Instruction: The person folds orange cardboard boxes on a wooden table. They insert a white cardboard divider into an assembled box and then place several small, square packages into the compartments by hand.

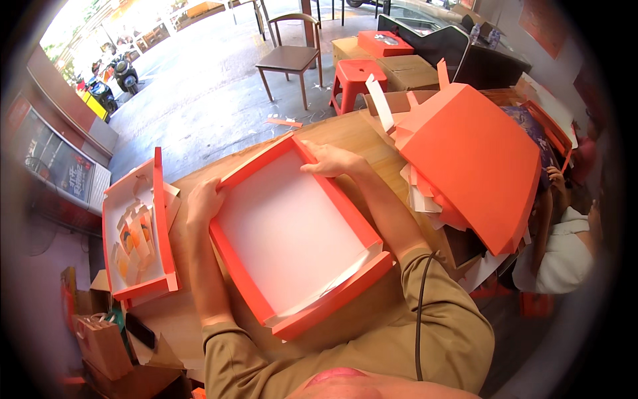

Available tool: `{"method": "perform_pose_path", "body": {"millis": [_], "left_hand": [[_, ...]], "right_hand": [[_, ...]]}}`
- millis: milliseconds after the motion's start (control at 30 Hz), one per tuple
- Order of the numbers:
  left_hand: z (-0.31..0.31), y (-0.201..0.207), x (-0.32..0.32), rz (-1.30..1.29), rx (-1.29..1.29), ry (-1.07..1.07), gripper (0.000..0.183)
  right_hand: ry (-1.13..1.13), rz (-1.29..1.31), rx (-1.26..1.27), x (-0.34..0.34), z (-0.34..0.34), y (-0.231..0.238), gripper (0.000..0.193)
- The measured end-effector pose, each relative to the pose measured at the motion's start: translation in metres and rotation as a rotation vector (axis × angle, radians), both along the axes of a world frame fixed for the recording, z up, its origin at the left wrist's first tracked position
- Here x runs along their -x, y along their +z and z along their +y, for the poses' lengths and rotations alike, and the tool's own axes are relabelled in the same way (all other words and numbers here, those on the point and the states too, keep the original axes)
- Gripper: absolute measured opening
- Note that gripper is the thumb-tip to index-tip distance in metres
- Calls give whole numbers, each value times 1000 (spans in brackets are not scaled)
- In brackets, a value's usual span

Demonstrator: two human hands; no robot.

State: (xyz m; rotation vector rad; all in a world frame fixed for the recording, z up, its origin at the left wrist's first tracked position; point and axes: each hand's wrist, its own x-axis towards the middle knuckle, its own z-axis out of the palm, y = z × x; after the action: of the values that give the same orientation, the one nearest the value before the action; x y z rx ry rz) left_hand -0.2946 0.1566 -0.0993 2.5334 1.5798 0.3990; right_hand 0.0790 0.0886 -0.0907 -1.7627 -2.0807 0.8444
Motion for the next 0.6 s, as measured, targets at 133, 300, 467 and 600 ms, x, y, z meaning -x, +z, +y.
{"method": "perform_pose_path", "body": {"millis": [133,300,467,600], "left_hand": [[8,-2,4,57,-55,84,26],[13,2,7,58,-24,153,30],[22,-13,17,62,-69,137,35],[29,-22,29,5,-117,36,46]], "right_hand": [[79,-73,26,-4,-12,12,98],[57,32,-177,-5,-72,57,81],[176,176,-403,36,-137,86,56],[132,165,-567,40,-182,71,36]]}}
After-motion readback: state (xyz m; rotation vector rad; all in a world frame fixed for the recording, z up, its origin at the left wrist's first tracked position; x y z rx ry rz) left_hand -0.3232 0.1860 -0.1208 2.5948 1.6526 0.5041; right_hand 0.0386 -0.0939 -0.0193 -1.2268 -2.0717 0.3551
